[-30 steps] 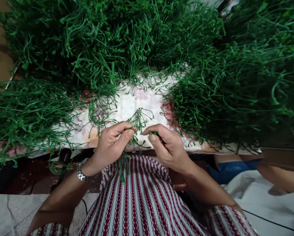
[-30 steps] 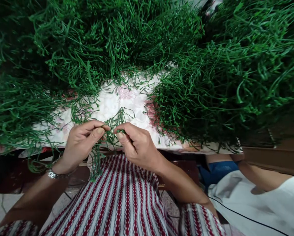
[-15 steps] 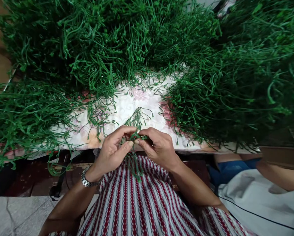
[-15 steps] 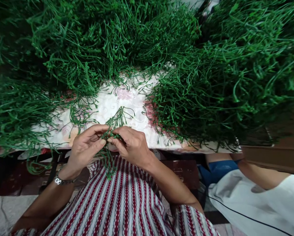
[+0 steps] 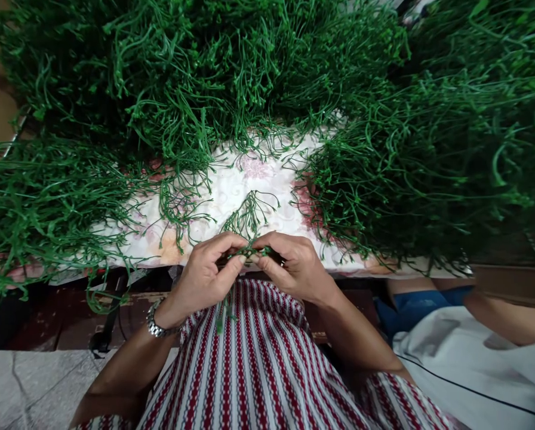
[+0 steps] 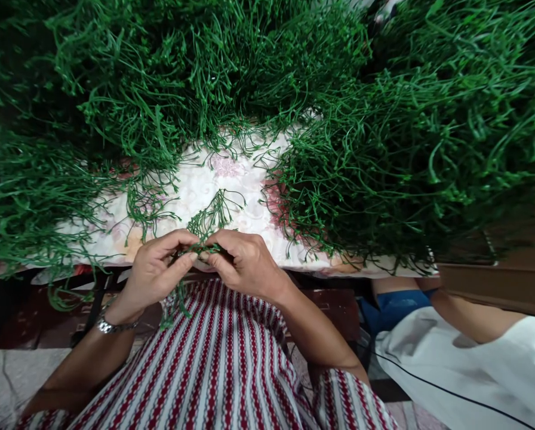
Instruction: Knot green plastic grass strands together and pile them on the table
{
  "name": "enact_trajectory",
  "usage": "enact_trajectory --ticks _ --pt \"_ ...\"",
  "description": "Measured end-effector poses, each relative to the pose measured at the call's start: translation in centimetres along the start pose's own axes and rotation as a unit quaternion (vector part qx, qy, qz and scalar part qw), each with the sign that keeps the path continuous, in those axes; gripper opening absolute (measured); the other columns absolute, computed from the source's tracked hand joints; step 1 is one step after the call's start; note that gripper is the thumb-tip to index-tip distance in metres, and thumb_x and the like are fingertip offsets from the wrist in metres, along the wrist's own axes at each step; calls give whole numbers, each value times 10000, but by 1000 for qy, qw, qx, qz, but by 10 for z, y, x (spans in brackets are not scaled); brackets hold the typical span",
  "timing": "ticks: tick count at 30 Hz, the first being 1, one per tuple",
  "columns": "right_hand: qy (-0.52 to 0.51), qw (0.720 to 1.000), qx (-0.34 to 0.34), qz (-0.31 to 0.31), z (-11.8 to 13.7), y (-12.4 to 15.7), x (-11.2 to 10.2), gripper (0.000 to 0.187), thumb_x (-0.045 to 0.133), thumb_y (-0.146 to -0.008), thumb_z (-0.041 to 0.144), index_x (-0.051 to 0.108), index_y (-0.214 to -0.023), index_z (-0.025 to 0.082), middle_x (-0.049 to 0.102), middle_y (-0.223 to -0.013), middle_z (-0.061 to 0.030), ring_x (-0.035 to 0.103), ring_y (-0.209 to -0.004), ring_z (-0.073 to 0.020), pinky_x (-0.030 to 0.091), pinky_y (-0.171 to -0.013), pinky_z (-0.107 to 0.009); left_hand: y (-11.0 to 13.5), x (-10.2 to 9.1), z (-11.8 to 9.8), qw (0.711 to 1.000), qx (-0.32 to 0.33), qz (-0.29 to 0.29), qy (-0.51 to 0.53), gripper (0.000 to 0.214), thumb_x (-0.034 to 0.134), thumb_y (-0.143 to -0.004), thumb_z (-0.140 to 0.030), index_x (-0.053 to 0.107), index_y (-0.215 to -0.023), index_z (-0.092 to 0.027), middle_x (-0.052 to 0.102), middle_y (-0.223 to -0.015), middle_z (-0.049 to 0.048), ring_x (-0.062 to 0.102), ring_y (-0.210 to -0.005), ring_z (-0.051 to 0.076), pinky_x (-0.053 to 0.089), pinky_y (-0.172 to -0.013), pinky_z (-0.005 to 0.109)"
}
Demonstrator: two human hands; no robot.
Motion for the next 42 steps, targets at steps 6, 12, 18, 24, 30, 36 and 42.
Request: enact_trajectory --ticks 6,12,18,24,30,36,42 --pt "-33 999 -3 29 -3 2 4 109 511 -868 215 570 -838 128 583 -681 -6 513 -598 -77 382 -574 -178 0 6 -4 997 46 47 -29 84 531 -809 -151 546 -727 -162 481 -654 -10 465 -627 105 357 -573 226" --pt "-69 995 3 76 -7 4 13 118 527 -871 254 530 -849 138 550 -702 5 491 -613 -71 365 -588 -173 -1 9 -3 995 27 89 25 136 488 -819 -125 491 -688 -159 461 -704 3 452 -665 109 356 -604 241" --pt "-11 991 -59 116 -6 9 21 243 468 -896 288 428 -693 160 389 -603 37 364 -541 -73 277 -525 -198 3 16 -6 988 52 143 -21 160 444 -856 -175 472 -700 -161 433 -671 -4 425 -641 113 334 -590 251" --pt "-45 974 -139 175 7 14 25 310 375 -922 314 352 -641 185 338 -586 35 357 -546 -90 281 -544 -220 5 25 -17 967 111 226 -32 226 440 -862 -226 450 -644 -165 408 -609 -16 391 -590 110 320 -565 249" --pt "-52 963 -153 214 10 16 32 340 354 -935 342 368 -631 190 374 -586 30 408 -560 -96 317 -557 -227 9 26 -15 960 103 260 -27 220 455 -860 -257 507 -668 -163 472 -622 1 422 -598 119 351 -587 255" --pt "-35 960 -172 217 14 14 33 319 388 -930 320 389 -637 194 384 -585 30 412 -568 -101 340 -562 -231 14 27 -16 949 146 268 -73 280 389 -884 -186 481 -620 -165 438 -581 -3 415 -576 119 329 -565 266" --pt "-71 937 -198 279 22 21 32 328 362 -926 258 378 -604 198 394 -573 22 399 -551 -104 333 -549 -236 21 21 -26 924 179 313 -132 254 458 -811 -114 470 -567 -183 473 -557 0 396 -531 122 315 -529 284"
Point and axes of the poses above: each hand's wrist, its own y-axis away from the middle knuckle, its own x-axis out of the palm, z = x × y, the point moved 8 cm from there along -y, towards the middle knuckle
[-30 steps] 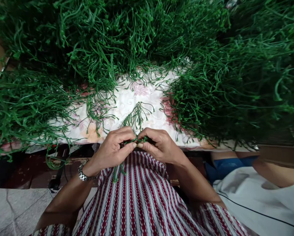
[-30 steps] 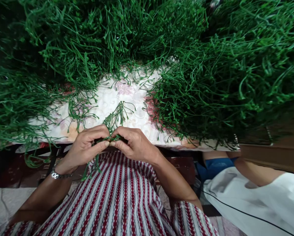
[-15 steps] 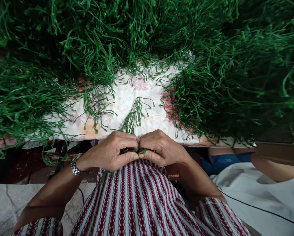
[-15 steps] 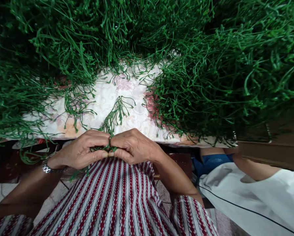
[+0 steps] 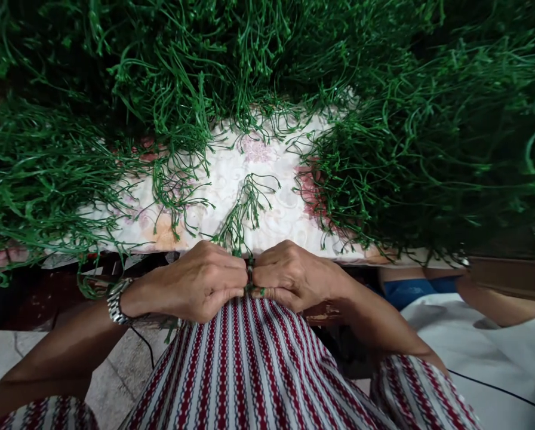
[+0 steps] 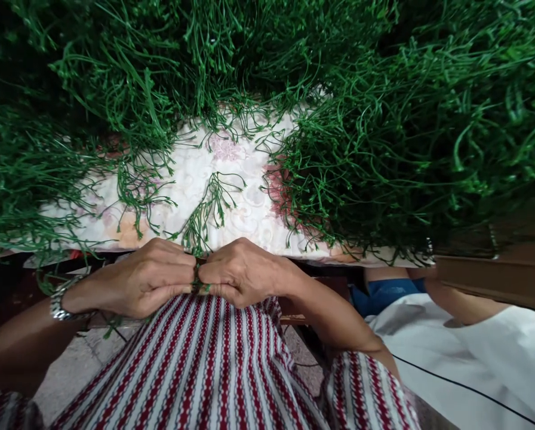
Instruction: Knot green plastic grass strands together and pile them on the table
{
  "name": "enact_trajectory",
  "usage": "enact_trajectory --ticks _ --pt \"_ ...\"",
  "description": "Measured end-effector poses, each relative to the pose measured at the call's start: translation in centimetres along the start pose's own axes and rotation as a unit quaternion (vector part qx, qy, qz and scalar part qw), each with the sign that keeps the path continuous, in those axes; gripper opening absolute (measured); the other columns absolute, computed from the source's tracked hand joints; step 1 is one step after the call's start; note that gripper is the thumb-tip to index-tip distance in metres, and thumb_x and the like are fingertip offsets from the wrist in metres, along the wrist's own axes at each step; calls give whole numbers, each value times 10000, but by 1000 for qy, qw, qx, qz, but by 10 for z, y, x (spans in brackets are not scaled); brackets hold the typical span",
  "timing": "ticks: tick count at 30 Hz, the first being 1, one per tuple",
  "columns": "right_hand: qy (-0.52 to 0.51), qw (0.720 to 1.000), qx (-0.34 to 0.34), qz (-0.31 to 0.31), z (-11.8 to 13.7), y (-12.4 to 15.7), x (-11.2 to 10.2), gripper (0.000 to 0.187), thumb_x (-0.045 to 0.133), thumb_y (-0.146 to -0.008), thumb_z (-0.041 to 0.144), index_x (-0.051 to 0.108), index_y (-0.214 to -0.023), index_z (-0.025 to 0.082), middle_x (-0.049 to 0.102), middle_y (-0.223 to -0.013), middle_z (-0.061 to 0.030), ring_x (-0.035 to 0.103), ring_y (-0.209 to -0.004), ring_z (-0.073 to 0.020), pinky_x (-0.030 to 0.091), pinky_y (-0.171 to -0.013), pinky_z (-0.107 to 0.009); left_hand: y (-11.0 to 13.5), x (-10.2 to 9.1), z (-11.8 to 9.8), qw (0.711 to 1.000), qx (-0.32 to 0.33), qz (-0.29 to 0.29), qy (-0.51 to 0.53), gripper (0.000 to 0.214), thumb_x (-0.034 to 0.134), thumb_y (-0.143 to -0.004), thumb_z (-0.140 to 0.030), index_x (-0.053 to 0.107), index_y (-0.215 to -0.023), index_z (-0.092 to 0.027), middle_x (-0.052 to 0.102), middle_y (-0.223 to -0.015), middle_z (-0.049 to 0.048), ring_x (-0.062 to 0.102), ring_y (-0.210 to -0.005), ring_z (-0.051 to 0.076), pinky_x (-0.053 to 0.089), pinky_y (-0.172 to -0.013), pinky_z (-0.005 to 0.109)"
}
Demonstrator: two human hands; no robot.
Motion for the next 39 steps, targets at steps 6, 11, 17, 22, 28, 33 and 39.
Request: enact_trajectory --ticks 6,11,17,22,28,33,39 --pt "-19 996 79 -27 -6 18 -31 336 424 -922 260 465 -597 184 420 -538 15 428 -537 -97 347 -559 -235 5 -33 17 991 -73 -83 78 294 475 -843 -181 485 -549 -190 418 -518 -4 398 -499 116 307 -487 272" --pt "117 973 122 -155 -2 28 -63 226 466 -897 310 577 -751 177 568 -946 -109 536 -908 -194 439 -752 -322 4 -41 39 954 -154 -215 139 213 522 -840 -249 621 -669 -168 556 -697 31 524 -690 134 401 -606 253" --pt "69 965 119 -222 -8 12 -47 47 481 -881 192 524 -885 174 587 -962 -97 563 -937 -175 483 -773 -309 14 -33 61 870 -236 -343 263 128 647 -751 -288 646 -731 -161 567 -634 1 507 -583 102 402 -514 204" --pt "91 930 143 -325 -20 -7 -30 78 460 -879 205 476 -935 153 551 -849 -80 513 -804 -166 462 -706 -313 11 -26 64 822 -237 -410 316 127 670 -733 -280 624 -720 -162 561 -593 -28 476 -498 66 388 -459 168" --pt "106 895 196 -386 -24 -5 -28 263 470 -872 205 431 -1127 153 551 -989 -105 529 -907 -184 472 -764 -321 11 -27 63 791 -231 -488 289 88 676 -723 -242 624 -719 -171 579 -622 -36 506 -552 71 421 -516 169" --pt "134 909 210 -333 -27 -11 -17 175 461 -869 227 482 -1023 146 541 -855 -81 517 -819 -191 469 -681 -314 9 -32 58 791 -214 -511 259 83 660 -730 -237 616 -691 -177 534 -674 -23 493 -619 88 409 -547 194" --pt "157 900 195 -357 -23 -6 -22 106 463 -850 164 535 -928 160 546 -718 -32 510 -683 -149 433 -611 -270 4 -30 64 766 -190 -493 367 108 656 -724 -214 571 -667 -181 476 -642 -34 423 -589 82 353 -526 201"
Point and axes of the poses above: each hand's wrist, its own y-axis away from the middle knuckle, its own x-axis out of the palm, z = x × y, the point moved 8 cm from there along -y, towards the middle knuckle
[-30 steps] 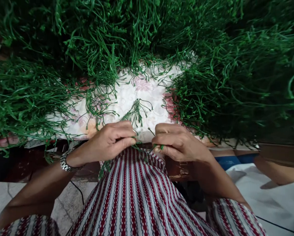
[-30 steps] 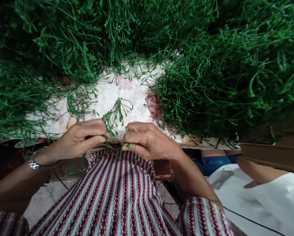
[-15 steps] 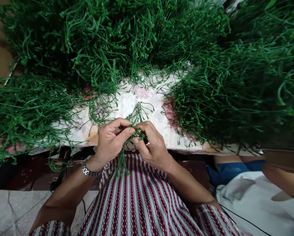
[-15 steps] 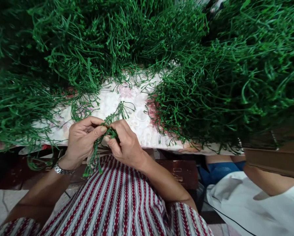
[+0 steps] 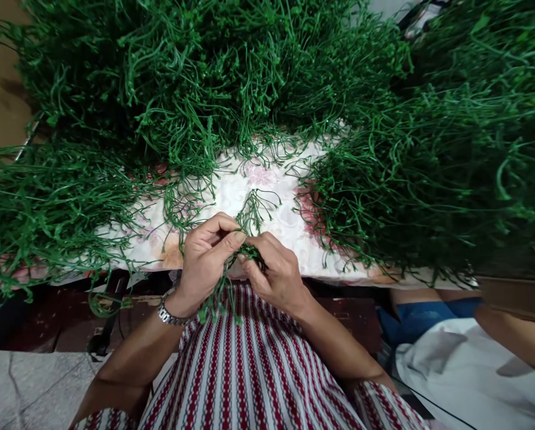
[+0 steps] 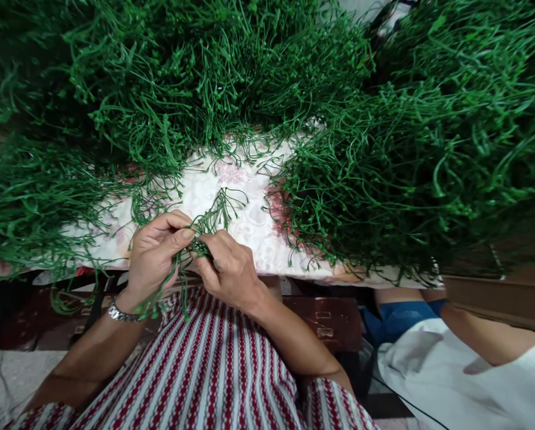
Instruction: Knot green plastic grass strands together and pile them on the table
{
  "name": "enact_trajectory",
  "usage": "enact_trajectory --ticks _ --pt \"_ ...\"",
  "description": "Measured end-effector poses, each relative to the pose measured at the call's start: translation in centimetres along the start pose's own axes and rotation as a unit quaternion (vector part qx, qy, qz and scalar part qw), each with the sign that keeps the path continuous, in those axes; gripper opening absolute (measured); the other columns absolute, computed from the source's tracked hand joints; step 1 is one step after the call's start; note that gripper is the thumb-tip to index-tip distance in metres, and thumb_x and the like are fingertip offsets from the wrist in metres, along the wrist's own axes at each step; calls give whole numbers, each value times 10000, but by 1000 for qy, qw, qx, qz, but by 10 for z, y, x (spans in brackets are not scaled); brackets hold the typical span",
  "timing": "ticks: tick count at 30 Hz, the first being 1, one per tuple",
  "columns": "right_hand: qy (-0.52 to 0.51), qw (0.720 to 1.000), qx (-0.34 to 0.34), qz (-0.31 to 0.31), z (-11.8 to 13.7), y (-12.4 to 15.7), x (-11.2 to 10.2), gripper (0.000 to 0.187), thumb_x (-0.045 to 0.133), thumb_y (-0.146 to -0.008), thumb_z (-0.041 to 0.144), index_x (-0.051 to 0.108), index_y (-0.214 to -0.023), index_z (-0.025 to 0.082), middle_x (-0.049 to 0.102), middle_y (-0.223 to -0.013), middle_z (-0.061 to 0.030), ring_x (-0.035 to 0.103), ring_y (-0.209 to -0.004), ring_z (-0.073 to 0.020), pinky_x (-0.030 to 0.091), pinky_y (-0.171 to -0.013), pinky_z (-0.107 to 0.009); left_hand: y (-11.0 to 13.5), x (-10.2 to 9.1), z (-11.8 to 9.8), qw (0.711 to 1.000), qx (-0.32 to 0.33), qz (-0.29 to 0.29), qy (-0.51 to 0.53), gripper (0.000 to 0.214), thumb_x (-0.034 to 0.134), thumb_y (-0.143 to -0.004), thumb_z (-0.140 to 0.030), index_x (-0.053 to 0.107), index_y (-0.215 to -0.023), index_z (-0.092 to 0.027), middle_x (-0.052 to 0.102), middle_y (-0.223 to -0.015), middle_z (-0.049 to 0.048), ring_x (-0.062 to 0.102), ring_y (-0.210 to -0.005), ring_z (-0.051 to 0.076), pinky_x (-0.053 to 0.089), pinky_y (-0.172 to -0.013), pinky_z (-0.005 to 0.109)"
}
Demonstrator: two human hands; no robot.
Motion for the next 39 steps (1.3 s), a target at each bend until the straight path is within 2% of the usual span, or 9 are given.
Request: enact_trajectory --ticks 8,14,17,26,29,31,34,36,39 --pt "-56 998 -7 -1 1 -4 -9 95 492 -846 142 577 -889 141 594 -715 -37 530 -641 -124 424 -584 -246 -2 1 11 990 -106 15 89 116 676 -679 -213 577 -653 -158 483 -641 -23 409 -580 77 335 -525 196" --pt "-41 999 1 -21 2 -6 -7 46 509 -842 156 539 -873 141 557 -704 -23 509 -638 -110 400 -584 -222 -5 7 13 993 -71 15 98 120 692 -672 -206 584 -636 -167 476 -621 -34 411 -581 76 345 -532 193" --pt "-37 999 11 -27 0 -5 -6 45 497 -851 173 508 -811 156 509 -663 0 472 -592 -99 368 -554 -214 -4 8 13 990 -79 11 114 112 692 -673 -189 590 -641 -157 489 -639 -31 427 -602 71 352 -551 180" --pt "-135 991 10 18 -11 -8 -2 211 486 -853 194 415 -656 169 403 -586 33 382 -524 -72 295 -514 -205 4 24 21 936 -195 43 289 115 622 -730 -169 537 -664 -128 543 -685 0 482 -575 66 386 -529 167" --pt "-192 981 8 24 -12 -8 1 245 482 -854 203 393 -628 171 372 -572 36 365 -517 -70 297 -514 -205 2 25 22 930 -200 51 303 115 609 -734 -152 517 -669 -130 534 -655 1 483 -569 71 386 -519 170" --pt "-233 971 -13 58 -6 -5 9 255 474 -857 213 400 -617 170 378 -570 31 372 -520 -74 309 -517 -207 -2 20 19 932 -190 41 306 141 591 -762 -178 492 -668 -144 499 -599 -16 459 -535 69 383 -513 179" --pt "-253 961 -39 104 0 2 17 238 458 -862 217 431 -631 169 402 -569 24 390 -527 -82 323 -515 -211 -13 6 0 952 -110 4 286 171 561 -800 -200 458 -667 -166 443 -529 -42 424 -490 70 382 -522 197" --pt "-226 971 -17 73 -6 2 7 193 452 -867 217 451 -680 169 424 -587 20 397 -530 -86 330 -516 -214 -15 9 -11 966 -84 38 240 142 571 -790 -185 478 -685 -164 508 -570 -18 465 -518 85 389 -538 215" --pt "-162 986 -8 33 -12 -4 -18 124 452 -869 222 477 -760 168 492 -699 -22 471 -647 -120 392 -601 -249 -16 14 -13 973 -84 71 204 121 584 -775 -188 510 -687 -149 570 -660 19 516 -582 106 401 -566 229"
Point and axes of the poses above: each hand's wrist, its own y-axis away from the middle knuckle, its own x-axis out of the palm, z = x × y, the point moved 8 cm from there along -y, towards the middle knuckle
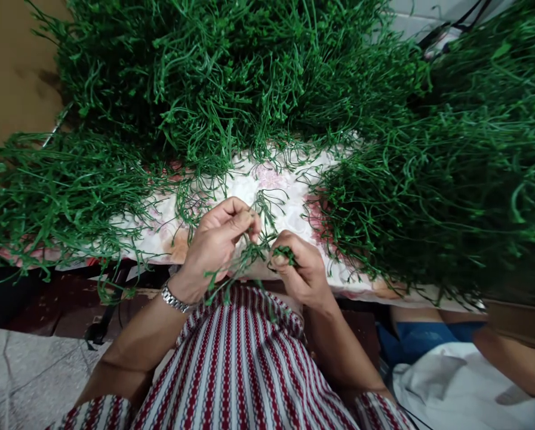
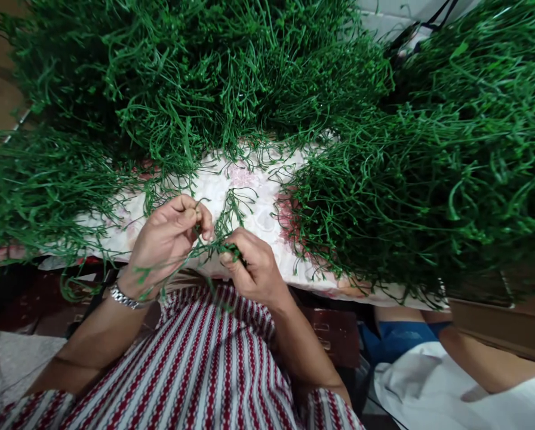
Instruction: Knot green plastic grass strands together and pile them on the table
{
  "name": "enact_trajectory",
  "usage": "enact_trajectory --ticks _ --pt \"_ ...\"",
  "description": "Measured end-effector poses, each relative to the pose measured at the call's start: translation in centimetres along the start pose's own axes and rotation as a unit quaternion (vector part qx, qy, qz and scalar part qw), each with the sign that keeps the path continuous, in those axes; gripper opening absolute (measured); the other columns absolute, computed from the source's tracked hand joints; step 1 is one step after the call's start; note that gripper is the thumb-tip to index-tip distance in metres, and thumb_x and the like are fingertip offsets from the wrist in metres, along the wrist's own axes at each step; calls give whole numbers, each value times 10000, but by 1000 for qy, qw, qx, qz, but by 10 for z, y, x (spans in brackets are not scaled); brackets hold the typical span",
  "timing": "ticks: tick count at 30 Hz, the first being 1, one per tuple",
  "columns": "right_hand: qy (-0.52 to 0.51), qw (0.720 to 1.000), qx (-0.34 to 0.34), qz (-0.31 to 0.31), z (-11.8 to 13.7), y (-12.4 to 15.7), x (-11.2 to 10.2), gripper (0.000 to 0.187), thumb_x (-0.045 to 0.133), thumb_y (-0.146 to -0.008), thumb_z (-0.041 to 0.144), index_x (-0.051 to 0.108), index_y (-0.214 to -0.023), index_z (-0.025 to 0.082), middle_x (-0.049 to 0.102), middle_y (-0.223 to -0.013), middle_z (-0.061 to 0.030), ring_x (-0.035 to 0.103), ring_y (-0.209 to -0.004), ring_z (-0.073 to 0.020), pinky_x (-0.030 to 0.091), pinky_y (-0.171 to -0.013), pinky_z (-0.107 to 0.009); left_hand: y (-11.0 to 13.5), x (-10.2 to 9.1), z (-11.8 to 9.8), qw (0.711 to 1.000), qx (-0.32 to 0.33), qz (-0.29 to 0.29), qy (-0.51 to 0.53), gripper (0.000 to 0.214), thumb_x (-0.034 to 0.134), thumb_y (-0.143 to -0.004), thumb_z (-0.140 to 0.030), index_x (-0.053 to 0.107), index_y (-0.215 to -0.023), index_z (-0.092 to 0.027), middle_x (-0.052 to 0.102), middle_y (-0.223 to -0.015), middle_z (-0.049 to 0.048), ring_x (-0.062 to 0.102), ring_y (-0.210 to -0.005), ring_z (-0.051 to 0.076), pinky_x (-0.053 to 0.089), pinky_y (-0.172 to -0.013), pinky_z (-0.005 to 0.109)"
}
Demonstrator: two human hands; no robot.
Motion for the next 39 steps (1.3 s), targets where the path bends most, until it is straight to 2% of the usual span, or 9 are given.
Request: enact_trajectory --ticks 3,6,10,17,22,25,29,32,39 --pt "48 999 -10 -17 7 -3 -20 87 450 -866 198 496 -801 164 542 -943 -96 520 -882 -175 429 -765 -319 -1 -4 0 999 29 -15 9 125 593 -767 -203 529 -676 -146 558 -673 15 530 -632 112 411 -614 232" --pt "54 997 10 -54 7 0 -27 74 429 -875 146 490 -847 177 566 -915 -76 551 -838 -155 448 -744 -305 0 -5 5 999 29 -20 11 128 617 -742 -209 542 -664 -141 553 -675 16 529 -646 113 412 -638 234" --pt "93 995 2 -45 6 3 -12 102 445 -851 103 494 -897 179 537 -741 -28 523 -666 -123 439 -600 -251 3 -7 10 998 22 -56 8 147 653 -716 -224 543 -656 -148 532 -631 -3 502 -571 95 393 -564 218" --pt "149 986 -77 -18 26 1 0 364 460 -842 132 454 -1206 146 615 -1065 -105 586 -913 -167 498 -784 -299 4 -13 14 995 38 -92 -31 153 650 -750 -250 541 -686 -164 523 -609 -28 465 -498 67 373 -496 194" --pt "210 975 -71 16 23 0 4 260 536 -841 211 535 -1091 142 652 -917 -84 606 -801 -163 497 -684 -279 4 -12 12 989 63 -110 -81 172 664 -748 -283 551 -693 -165 506 -594 -34 429 -484 56 344 -468 177" --pt "196 978 -68 -19 19 0 -2 90 529 -836 152 579 -910 165 634 -755 -42 571 -669 -134 456 -606 -251 5 -5 10 993 68 -78 -63 145 660 -748 -295 590 -770 -170 534 -643 -18 452 -517 64 363 -489 179" --pt "139 983 -81 -89 16 4 -15 138 571 -800 116 582 -918 186 629 -743 -28 541 -629 -124 423 -565 -239 12 1 15 999 31 23 -33 272 616 -762 -357 628 -946 -156 598 -812 52 546 -740 133 439 -684 229" --pt "114 983 -89 -111 13 8 -18 176 574 -787 98 588 -927 202 636 -739 -24 527 -605 -124 411 -543 -240 21 -1 27 994 -12 88 -65 244 625 -748 -340 640 -909 -156 591 -854 63 541 -812 158 425 -728 245" --pt "145 977 -114 -105 11 8 -11 186 559 -798 104 587 -960 192 641 -736 -29 515 -580 -121 410 -529 -238 28 -8 34 985 -29 93 -146 194 662 -720 -315 612 -824 -159 534 -756 23 485 -679 128 393 -631 235"
Point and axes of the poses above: each hand's wrist, its own y-axis away from the middle knuckle, its own x-axis out of the palm, z = x × y, the point moved 8 cm from there along -y, towards the middle knuckle
